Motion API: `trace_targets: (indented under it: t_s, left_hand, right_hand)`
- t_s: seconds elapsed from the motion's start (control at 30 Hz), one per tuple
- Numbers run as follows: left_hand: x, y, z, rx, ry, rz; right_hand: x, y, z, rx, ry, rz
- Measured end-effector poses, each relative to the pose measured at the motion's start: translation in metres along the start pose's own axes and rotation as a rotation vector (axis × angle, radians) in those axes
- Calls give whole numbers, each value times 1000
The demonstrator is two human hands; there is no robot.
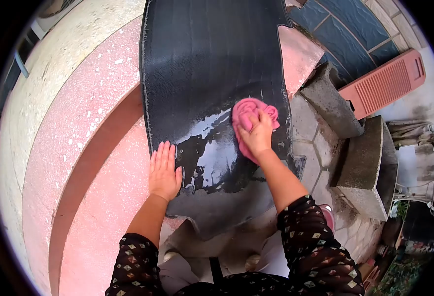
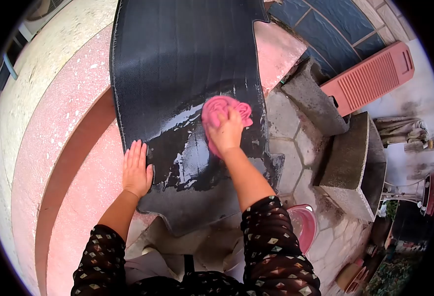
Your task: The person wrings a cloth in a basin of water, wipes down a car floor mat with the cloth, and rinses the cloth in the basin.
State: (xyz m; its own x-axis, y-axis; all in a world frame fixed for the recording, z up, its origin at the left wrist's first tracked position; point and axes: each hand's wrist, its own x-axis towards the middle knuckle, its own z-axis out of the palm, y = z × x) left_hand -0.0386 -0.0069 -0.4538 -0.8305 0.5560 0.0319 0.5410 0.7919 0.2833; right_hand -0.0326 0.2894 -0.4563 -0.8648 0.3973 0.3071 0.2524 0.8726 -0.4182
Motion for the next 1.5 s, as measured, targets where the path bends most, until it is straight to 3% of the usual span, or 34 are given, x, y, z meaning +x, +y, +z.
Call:
trace_targets:
  t_s: [0.07, 0.13, 0.2, 0.23, 0.33, 0.4, 0.57, 0.63, 0.73, 0.8, 0.87, 1.0, 1.07, 1.13, 1.17, 1.2, 1.27, 1.4, 1.5]
  left_hand:
    - [1, 0, -1, -9, 9, 10]
    - [-3, 1, 1, -19, -3, 15]
    - [-1, 0, 0, -19, 12, 22]
    - [-1, 0, 1, -16, 5, 11]
    - [0, 1, -3, -41, 15, 20]
    - [0, 1, -1, -48, 36, 25]
    - [-1, 0, 0, -28, 41, 38]
    - [-1, 0, -1, -29, 27, 39]
    - [1, -3, 2, -23, 48, 30]
    - [0, 1, -2, -44, 37, 27]
    - [1, 1, -2, -47, 37, 22]
    - [-1, 1, 0, -47, 29, 26]
    - [2, 1, -2, -41, 32, 29]
    - [0, 1, -1, 14, 18, 26]
    - [-2, 1, -1, 23, 14, 23]
    - [0, 0, 0, 23, 25, 25]
    - [2, -1, 0, 18, 30, 27]
    - [0, 2, -2, -8, 41, 23]
    - [1, 3, -4, 2, 31, 18]
  right_hand:
    - [-39, -24, -20, 68, -211, -158]
    - [-38, -18, -22, 66, -206, -206]
    - [1, -3, -16, 19, -172, 13]
    - [19, 8, -12, -9, -82, 72]
    - [56, 17, -12, -177, -98, 247]
    - [39, 2, -12, -246, -113, 235]
    - [-8, -1, -26, -95, -244, -90]
    - [23, 6, -26, -104, -277, 134]
    - [74, 28, -14, -235, -91, 378]
    - [68, 14, -15, -244, -46, 409]
    - [46, -11, -24, -179, -247, 231]
    - [-40, -66, -16, 11, -286, -269]
    - [-54, -75, -14, 82, -363, -419]
    - [-29, -53, -10, 55, -378, -434]
    - [-11, -39, -5, 55, -207, -414]
    - [28, -9, 5, 20, -117, -80]
    - [66, -4, -20, -52, -216, 204]
    - [39, -13, 2, -114, -107, 53]
    - [-13, -48, -7, 4, -243, -219]
